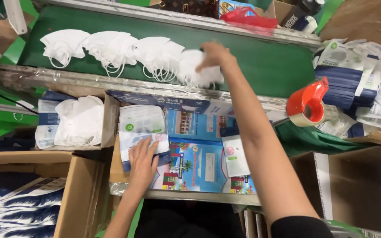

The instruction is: The recorder is packing individual face masks into plastic pouches and then into cardboard boxes.

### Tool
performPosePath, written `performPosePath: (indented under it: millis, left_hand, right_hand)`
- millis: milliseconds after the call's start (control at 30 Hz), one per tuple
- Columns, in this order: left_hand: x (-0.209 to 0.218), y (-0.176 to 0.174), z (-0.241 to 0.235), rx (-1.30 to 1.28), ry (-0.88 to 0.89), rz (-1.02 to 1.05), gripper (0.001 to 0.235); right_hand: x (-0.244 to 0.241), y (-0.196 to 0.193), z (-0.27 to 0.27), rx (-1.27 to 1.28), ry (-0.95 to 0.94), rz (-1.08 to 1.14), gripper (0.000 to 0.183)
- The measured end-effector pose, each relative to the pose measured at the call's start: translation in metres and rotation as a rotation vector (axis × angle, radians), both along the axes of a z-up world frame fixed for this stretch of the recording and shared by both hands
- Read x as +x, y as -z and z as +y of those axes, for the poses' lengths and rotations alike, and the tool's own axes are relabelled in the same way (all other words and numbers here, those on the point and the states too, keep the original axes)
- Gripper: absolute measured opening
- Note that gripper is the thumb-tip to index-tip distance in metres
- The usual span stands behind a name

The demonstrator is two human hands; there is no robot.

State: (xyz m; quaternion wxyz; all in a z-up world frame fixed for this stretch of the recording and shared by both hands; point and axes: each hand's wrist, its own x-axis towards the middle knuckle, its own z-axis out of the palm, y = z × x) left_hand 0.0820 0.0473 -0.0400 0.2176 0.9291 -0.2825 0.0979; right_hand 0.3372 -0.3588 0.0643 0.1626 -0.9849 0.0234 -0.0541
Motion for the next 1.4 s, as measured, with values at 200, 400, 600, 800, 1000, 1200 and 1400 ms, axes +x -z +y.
performPosePath:
  millis: [200, 400, 600, 800, 1000, 1200, 1400]
  left_hand:
    - [-0.033, -0.096, -0.063, -0.628, 0.191, 0.191, 0.051]
    - [-0.051, -0.137, -0.116, -0.417, 0.117, -0.289, 0.078]
    - [-0.041, -0.065, -0.086, -0.525, 0.244, 0.013, 0.051]
    - [-0.038, -0.044, -0.074, -0.373, 0.351, -0.013, 0.079]
    - [-0.046, -0.016, -0.076, -0.286, 0.338, 0.131, 0.107]
    - [-0.055, -0.022, -0.064, -0.336, 0.289, 0.035, 0.088]
    - [-0.055, -0.016, -0.014, -0.482, 0.347, -0.172, 0.029]
  right_hand:
    - [-0.094, -0.025, 0.02, -0.023, 0.061, 0.331, 0.062]
    - [-0.285, -0.02, 0.098, 0.559, -0.177, -0.154, 0.071]
    - [-0.37, 0.008, 0.114, 0.99, -0.044, -0.215, 0.092]
    - [-0.362, 0.12, 0.134, 0.716, -0.102, -0.202, 0.087]
    - [-0.378, 0.079, 0.176, 0.881, -0.237, -0.258, 0.1]
    - [-0.386, 0.124, 0.155, 0.739, -0.041, -0.221, 0.048]
    - [-0.375, 0.092, 0.171, 0.7, 0.008, -0.004, 0.037]
